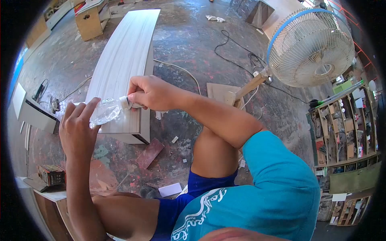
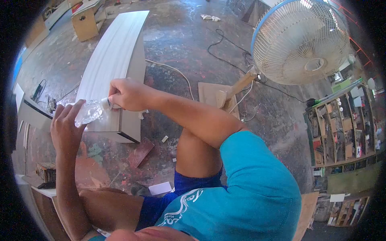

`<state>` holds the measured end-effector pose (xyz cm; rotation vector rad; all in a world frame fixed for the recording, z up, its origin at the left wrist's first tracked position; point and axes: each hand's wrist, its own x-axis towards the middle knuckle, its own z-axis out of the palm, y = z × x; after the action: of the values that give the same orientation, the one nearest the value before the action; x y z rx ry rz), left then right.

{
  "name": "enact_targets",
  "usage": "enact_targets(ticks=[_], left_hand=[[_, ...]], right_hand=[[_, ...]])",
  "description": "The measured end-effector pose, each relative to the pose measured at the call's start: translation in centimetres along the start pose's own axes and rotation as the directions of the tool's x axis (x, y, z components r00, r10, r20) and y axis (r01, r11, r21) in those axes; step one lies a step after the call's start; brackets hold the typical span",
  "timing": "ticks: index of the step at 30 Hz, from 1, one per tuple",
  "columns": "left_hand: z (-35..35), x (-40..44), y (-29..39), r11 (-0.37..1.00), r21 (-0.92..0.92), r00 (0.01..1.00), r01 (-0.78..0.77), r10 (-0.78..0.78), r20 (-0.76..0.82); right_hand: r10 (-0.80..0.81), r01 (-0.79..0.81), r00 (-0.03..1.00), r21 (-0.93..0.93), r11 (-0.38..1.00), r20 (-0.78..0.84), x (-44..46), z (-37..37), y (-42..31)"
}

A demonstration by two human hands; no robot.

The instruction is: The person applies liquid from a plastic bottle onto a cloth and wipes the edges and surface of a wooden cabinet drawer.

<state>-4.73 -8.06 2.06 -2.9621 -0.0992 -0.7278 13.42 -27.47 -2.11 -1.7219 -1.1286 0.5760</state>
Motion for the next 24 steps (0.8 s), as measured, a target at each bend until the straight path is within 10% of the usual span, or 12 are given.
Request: enact_targets(ticks=[24], left_hand=[[0.03,-0.23,0.04,1.000,0.005,0.999,0.019,-0.019,0.028]], right_hand=[[0.005,-0.006,0.999,0.038,0.999,0.033,0.10,-0.01,0.21]])
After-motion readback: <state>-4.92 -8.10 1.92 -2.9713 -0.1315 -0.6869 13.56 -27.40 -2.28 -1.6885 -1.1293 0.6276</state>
